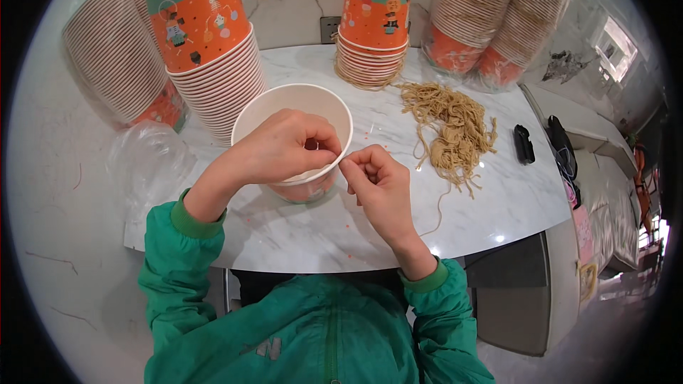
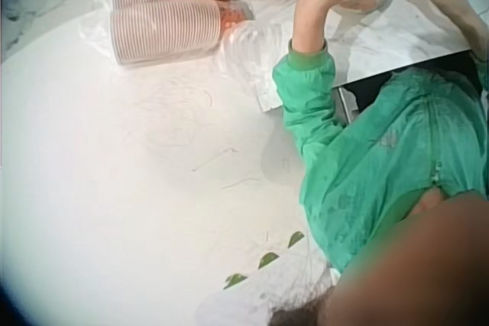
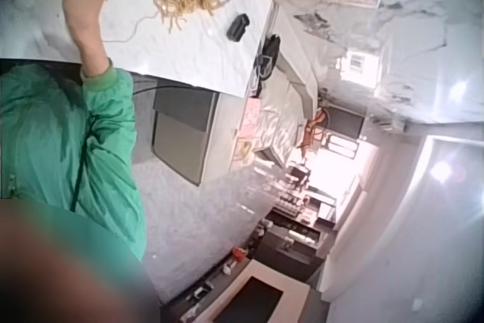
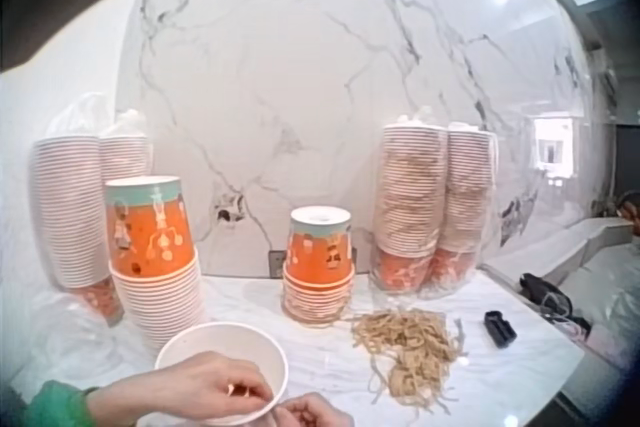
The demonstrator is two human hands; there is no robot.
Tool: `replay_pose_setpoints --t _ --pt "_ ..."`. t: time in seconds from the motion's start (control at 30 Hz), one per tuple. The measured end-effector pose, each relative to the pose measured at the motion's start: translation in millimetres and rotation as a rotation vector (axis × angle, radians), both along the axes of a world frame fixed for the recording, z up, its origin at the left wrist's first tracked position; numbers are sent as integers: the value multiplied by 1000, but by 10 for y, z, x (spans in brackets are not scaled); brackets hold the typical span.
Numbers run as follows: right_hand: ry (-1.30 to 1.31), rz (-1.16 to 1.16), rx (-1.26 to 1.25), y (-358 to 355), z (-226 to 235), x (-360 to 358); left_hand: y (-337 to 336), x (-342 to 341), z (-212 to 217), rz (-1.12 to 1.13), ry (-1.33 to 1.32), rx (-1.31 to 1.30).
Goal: The recorder is manually tying thin strings onto the rims of decorative paper cups.
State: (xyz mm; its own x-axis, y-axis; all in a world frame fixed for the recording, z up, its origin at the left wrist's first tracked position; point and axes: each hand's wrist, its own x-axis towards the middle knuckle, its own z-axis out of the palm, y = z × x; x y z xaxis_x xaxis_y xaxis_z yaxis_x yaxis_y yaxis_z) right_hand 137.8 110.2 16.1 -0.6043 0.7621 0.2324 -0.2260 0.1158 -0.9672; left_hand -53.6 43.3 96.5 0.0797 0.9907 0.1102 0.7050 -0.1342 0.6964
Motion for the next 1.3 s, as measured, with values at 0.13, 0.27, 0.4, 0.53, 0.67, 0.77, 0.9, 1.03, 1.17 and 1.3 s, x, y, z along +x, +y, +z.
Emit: replay_pose_setpoints --t 0.13,0.27,0.4,0.53,0.67,0.77,0.9,1.03,1.17,1.3 --pt "-81 6 3 9 79 9 44 -14 -49 -42 -12 17" --pt "-111 49 -31 23 114 -11 35 -59 -68 -95 -13 92" --pt "-40 185 -292 66 35 39 -136 -72 14 70 126 167" --pt "-163 293 -454 90 -142 208 -567 212 134 350 283 452" --pt "-188 465 -514 -192 32 223 -1021 596 -216 356 8 406" --pt "8 466 -542 -392 39 187 -1041 756 -491 452 -191 395" --pt "65 402 -513 -494 -14 142 -971 842 -698 544 -311 455" --pt "144 206 -329 -470 -148 132 -968 831 -752 550 -252 413" --pt "61 271 -299 -447 -141 171 -888 764 -698 621 -537 306" --pt "47 262 -222 -481 -146 179 -783 779 -723 529 -906 133"
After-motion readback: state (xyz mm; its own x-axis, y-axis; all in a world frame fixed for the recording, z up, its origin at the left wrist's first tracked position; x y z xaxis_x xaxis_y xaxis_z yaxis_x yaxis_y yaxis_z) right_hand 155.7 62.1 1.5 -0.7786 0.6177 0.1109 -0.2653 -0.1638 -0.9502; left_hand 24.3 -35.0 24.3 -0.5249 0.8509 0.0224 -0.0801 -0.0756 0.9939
